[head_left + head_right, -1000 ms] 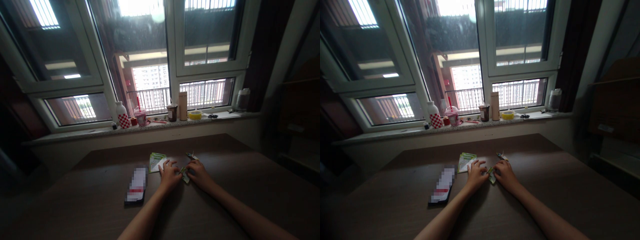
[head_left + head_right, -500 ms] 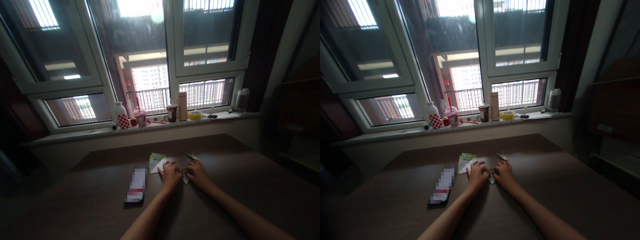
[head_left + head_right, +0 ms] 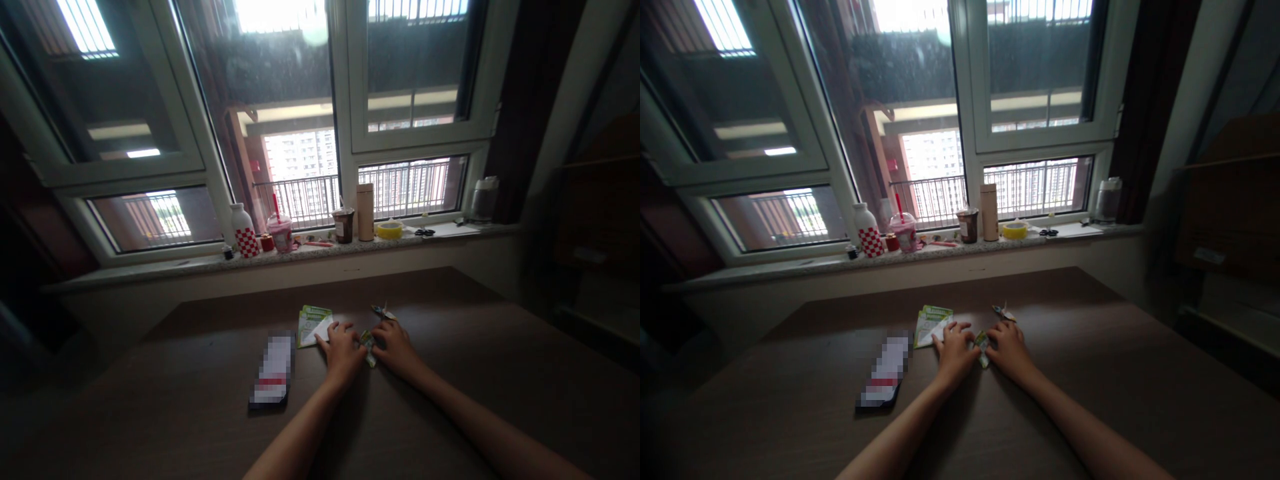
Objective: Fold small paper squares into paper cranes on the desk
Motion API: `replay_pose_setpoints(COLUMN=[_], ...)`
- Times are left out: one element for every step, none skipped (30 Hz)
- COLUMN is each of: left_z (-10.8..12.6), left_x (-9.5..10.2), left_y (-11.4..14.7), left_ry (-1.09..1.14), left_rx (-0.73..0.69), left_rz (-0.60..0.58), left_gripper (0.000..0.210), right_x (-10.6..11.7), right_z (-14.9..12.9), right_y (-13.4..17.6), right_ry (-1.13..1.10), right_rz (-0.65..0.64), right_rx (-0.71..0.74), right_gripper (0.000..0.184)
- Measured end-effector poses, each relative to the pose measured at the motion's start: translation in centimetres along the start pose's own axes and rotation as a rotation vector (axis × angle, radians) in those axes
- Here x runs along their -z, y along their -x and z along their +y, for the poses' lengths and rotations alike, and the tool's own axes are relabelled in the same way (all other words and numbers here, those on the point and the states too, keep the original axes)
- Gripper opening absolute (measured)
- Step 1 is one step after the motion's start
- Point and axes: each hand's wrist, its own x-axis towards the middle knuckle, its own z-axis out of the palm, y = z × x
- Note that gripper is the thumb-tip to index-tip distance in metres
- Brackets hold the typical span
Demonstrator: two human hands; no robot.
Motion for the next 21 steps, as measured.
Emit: replay_pose_setpoints(left_z=[-0.1, -0.1, -0.3, -0.4, -0.6, -0.7, -0.8, -1.0, -1.1, -1.1, -1.2, -1.2, -1.2, -1.1, -1.1, -1.0, -0.9, -0.8, -0.7, -0.7, -0.6], left_x=[0.0, 0.0, 0.0, 0.0, 0.0, -0.1, -0.2, -0.3, -0.4, -0.5, -0.6, -0.6, -0.7, -0.7, -0.7, -0.7, -0.7, -0.7, -0.6, -0.6, -0.6], left_y=[0.0, 0.0, -0.1, -0.1, -0.2, -0.2, -0.3, -0.3, -0.4, -0.4, -0.5, -0.5, -0.5, -0.5, -0.4, -0.4, -0.4, -0.4, -0.3, -0.3, -0.3], left_ry=[0.000, -0.001, 0.000, 0.002, 0.005, 0.009, 0.014, 0.020, 0.026, 0.031, 0.035, 0.038, 0.040, 0.041, 0.043, 0.045, 0.047, 0.048, 0.046, 0.043, 0.038], left_rx=[0.003, 0.006, 0.009, 0.012, 0.014, 0.014, 0.013, 0.010, 0.006, 0.004, 0.004, 0.004, 0.004, 0.006, 0.007, 0.009, 0.011, 0.015, 0.017, 0.020, 0.025], left_rz=[-0.003, -0.007, -0.011, -0.015, -0.018, -0.018, -0.013, -0.006, 0.001, 0.008, 0.011, 0.012, 0.010, 0.009, 0.008, 0.008, 0.010, 0.012, 0.012, 0.012, 0.009], left_gripper=[0.012, 0.012, 0.012, 0.012, 0.011, 0.011, 0.010, 0.010, 0.010, 0.010, 0.010, 0.010, 0.010, 0.009, 0.009, 0.009, 0.009, 0.009, 0.009, 0.009, 0.009], right_x=[0.0, 0.0, -0.1, -0.1, -0.1, -0.2, -0.2, -0.2, -0.3, -0.3, -0.3, -0.3, -0.3, -0.3, -0.3, -0.2, -0.2, -0.2, -0.2, -0.2, -0.2], right_z=[0.1, 0.2, 0.4, 0.6, 0.7, 0.9, 1.0, 1.1, 1.1, 1.2, 1.1, 1.1, 1.0, 0.9, 0.8, 0.6, 0.6, 0.5, 0.4, 0.4, 0.3], right_y=[0.0, 0.0, -0.1, -0.1, -0.1, -0.1, -0.2, -0.2, -0.3, -0.3, -0.3, -0.3, -0.3, -0.3, -0.2, -0.2, -0.2, -0.2, -0.2, -0.1, -0.1], right_ry=[-0.008, -0.020, -0.034, -0.048, -0.060, -0.068, -0.073, -0.074, -0.071, -0.067, -0.062, -0.055, -0.047, -0.039, -0.030, -0.022, -0.014, -0.009, -0.005, -0.003, -0.001], right_rz=[0.005, 0.011, 0.017, 0.023, 0.027, 0.029, 0.029, 0.029, 0.030, 0.030, 0.030, 0.030, 0.029, 0.026, 0.024, 0.021, 0.018, 0.015, 0.012, 0.010, 0.009], right_rx=[0.002, 0.003, 0.002, 0.000, -0.003, -0.005, -0.007, -0.007, -0.008, -0.009, -0.011, -0.014, -0.017, -0.020, -0.025, -0.028, -0.031, -0.032, -0.033, -0.034, -0.036], right_gripper=[0.022, 0.022, 0.021, 0.021, 0.020, 0.019, 0.018, 0.017, 0.016, 0.016, 0.016, 0.017, 0.017, 0.018, 0.019, 0.021, 0.022, 0.022, 0.023, 0.023, 0.022])
